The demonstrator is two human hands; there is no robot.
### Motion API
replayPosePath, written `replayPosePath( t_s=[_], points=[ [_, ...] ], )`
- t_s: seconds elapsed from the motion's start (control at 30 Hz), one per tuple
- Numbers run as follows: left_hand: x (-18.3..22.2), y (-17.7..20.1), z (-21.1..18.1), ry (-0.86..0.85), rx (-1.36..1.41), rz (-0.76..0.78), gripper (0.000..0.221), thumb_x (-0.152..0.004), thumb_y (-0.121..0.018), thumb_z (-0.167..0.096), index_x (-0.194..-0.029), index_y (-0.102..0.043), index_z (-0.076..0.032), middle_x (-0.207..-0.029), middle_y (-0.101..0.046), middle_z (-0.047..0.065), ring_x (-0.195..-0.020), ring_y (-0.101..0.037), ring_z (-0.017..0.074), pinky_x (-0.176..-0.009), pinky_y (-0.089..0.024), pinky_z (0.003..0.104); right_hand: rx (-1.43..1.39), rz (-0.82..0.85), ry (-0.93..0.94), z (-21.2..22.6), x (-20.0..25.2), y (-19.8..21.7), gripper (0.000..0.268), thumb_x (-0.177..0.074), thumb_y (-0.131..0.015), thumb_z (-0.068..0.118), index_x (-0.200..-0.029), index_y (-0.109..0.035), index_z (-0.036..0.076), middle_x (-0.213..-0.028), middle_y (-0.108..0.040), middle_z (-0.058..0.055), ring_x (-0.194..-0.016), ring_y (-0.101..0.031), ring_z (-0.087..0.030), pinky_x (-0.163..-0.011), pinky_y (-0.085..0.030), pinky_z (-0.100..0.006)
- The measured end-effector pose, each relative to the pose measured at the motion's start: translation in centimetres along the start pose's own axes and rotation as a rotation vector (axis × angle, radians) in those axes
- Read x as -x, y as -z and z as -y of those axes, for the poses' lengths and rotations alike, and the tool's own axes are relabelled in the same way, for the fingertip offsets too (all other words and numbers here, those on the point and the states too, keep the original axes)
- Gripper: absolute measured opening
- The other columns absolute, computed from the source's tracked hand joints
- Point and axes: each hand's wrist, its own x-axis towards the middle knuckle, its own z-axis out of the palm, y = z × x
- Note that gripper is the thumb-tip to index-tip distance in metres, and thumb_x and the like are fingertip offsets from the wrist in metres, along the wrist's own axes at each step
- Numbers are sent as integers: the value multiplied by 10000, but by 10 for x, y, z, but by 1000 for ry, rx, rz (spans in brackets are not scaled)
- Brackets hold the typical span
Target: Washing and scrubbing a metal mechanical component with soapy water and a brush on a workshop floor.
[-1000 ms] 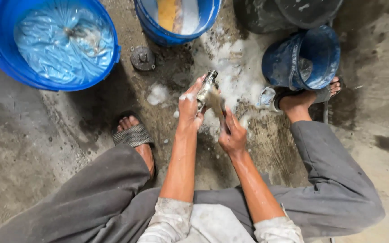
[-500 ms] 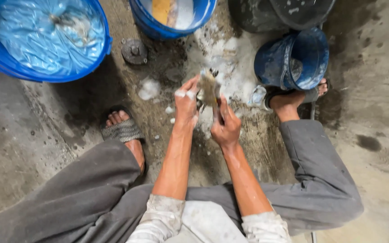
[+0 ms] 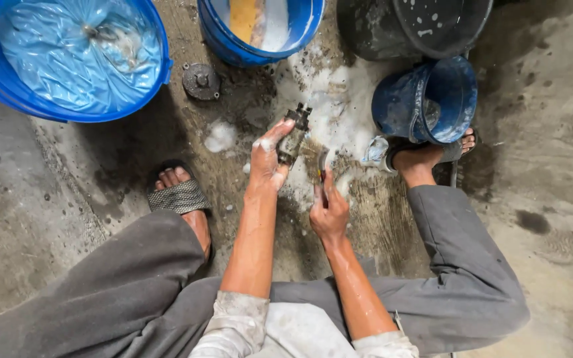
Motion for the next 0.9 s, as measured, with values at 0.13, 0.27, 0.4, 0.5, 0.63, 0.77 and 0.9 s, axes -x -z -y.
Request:
replayPosePath(
  t_s=[0.13, 0.27, 0.4, 0.5, 0.63, 0.77, 0.9],
  points=[
    [5, 5, 23, -47, -244, -52, 610, -759, -884, -249, -1280, -682, -6, -1350, -605, 302, -1275, -543, 365, -1102, -356, 637, 63, -114, 102, 47, -59, 7, 482, -1021, -629, -21, -1495, -569, 44, -1156, -730, -271, -826, -738, -446, -510, -527, -411],
    [-9, -6, 4, 0, 21, -54, 575, -695, -898, -52, -1214, -691, 82, -1078, -689, 355, -942, -694, 401, -831, -580, 559, -10, -151, 115, 11, -19, -6, 500, -947, -656, -72, -1440, -574, -48, -1211, -697, -314, -999, -725, -464, -730, -618, -501],
    [-30, 10, 28, -7, 44, -60, 553, -663, -926, -22, -1153, -707, 109, -1019, -693, 359, -871, -697, 383, -799, -593, 553, 44, -198, 106, 34, -74, 3, 425, -983, -661, -9, -1405, -624, -37, -1163, -725, -287, -995, -732, -434, -721, -612, -468],
    [-11, -13, 11, -26, 68, -55, 549, -678, -901, -9, -1161, -685, 137, -1009, -686, 375, -879, -716, 430, -778, -598, 567, 57, -186, 136, 49, -83, 10, 428, -1001, -650, -25, -1428, -612, -28, -1064, -738, -284, -842, -739, -440, -616, -601, -461],
    [-27, 0, 17, -11, -21, -110, 549, -679, -915, -95, -1162, -718, 77, -1038, -701, 336, -896, -702, 417, -794, -575, 570, 57, -90, 29, 35, -45, 11, 436, -975, -664, 18, -1409, -649, 42, -1055, -779, -191, -841, -749, -403, -584, -591, -489],
    [-7, 0, 26, 18, -26, -172, 461, -658, -928, -64, -1061, -756, 77, -940, -707, 308, -811, -703, 371, -722, -591, 535, 210, -182, 106, 45, -69, 13, 308, -983, -681, 36, -1286, -735, 43, -934, -763, -217, -762, -735, -396, -578, -556, -449],
    [-7, -10, 5, -21, -16, -200, 443, -657, -916, -72, -1056, -768, 53, -963, -721, 299, -814, -715, 360, -713, -592, 515, 131, -84, 53, 4, -6, 11, 402, -964, -680, 83, -1362, -686, 141, -1000, -797, -128, -760, -746, -374, -548, -535, -482]
  ],
)
